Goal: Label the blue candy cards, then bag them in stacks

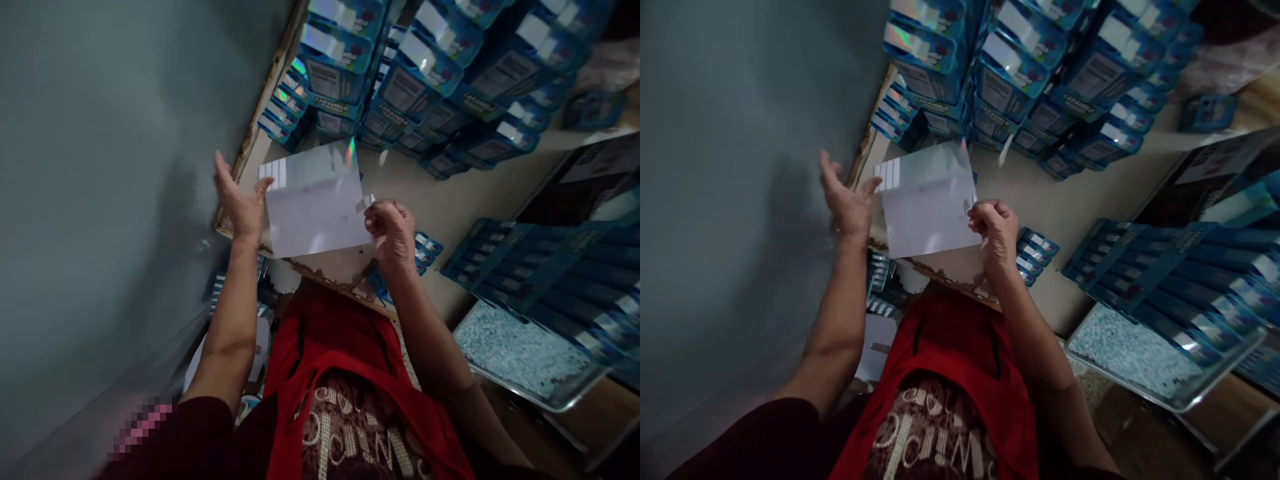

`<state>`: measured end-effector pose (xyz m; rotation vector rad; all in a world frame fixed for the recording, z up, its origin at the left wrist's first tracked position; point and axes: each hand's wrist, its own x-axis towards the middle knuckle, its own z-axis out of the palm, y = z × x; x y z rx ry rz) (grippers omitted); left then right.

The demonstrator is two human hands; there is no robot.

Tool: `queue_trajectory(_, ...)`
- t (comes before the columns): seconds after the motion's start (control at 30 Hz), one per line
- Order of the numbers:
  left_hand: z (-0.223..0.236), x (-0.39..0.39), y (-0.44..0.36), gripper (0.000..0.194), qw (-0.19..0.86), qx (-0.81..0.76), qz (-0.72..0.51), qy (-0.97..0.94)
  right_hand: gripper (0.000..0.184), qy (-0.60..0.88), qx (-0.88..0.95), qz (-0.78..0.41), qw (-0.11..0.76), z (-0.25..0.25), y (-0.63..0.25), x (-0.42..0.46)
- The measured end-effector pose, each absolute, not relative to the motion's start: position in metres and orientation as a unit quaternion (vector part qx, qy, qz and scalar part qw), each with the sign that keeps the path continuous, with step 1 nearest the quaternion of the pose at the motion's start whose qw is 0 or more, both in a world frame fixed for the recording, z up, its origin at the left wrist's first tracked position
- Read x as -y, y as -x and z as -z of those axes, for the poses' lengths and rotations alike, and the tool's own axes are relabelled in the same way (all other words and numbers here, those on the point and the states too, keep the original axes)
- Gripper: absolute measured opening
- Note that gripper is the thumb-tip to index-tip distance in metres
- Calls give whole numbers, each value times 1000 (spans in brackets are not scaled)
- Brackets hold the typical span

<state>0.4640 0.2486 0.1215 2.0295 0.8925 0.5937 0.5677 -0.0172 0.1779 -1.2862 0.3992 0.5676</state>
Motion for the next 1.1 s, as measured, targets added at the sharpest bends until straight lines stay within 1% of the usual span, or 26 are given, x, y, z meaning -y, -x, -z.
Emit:
queue_trajectory(0.03, -129, -230, -463, 83, 367, -290, -256, -846, 23, 584, -198, -266, 741, -180, -566, 24)
queue_trajectory(0.07, -136, -206, -462, 80, 345, -214, -274, -872, 24, 578, -212, -273, 739, -183, -563, 30)
queue_trajectory(0.13, -148, -149, -462, 64, 368, -60, -265, -889, 25, 562, -235, -288, 739, -189, -556, 40)
queue_trajectory(0.2, -149, -97, -465, 54, 391, 3, -263, -882, 26, 549, -248, -296, 741, -195, -549, 47)
queue_trajectory(0.27, -143, -60, -471, 47, 404, -10, -271, -874, 25, 553, -252, -281, 743, -200, -545, 54)
queue_trajectory(0.33, -134, -40, -478, 37, 415, -37, -266, -869, 24, 576, -246, -248, 739, -201, -542, 61)
queue_trajectory(0.5, -130, -22, -489, 27, 475, -100, -234, -843, 21, 650, -182, -165, 719, -188, -542, 78)
queue_trajectory(0.63, -136, -14, -495, 17, 563, -196, -197, -778, 19, 698, -102, -163, 690, -180, -542, 92)
queue_trajectory(0.73, -139, -13, -498, 17, 661, -261, -152, -687, 22, 743, -35, -164, 648, -183, -543, 108)
queue_trajectory(0.83, -143, -14, -500, 19, 751, -297, -73, -586, 19, 768, -2, -149, 623, -187, -546, 125)
queue_trajectory(0.93, -150, -14, -502, 22, 799, -340, 15, -495, 15, 783, -10, -124, 609, -187, -554, 137)
queue_trajectory(1.0, -154, -13, -504, 26, 813, -357, 62, -456, 15, 768, -28, -139, 624, -183, -562, 142)
queue_trajectory(1.1, -156, -12, -506, 29, 831, -358, 105, -413, 16, 719, -62, -201, 663, -177, -570, 147)
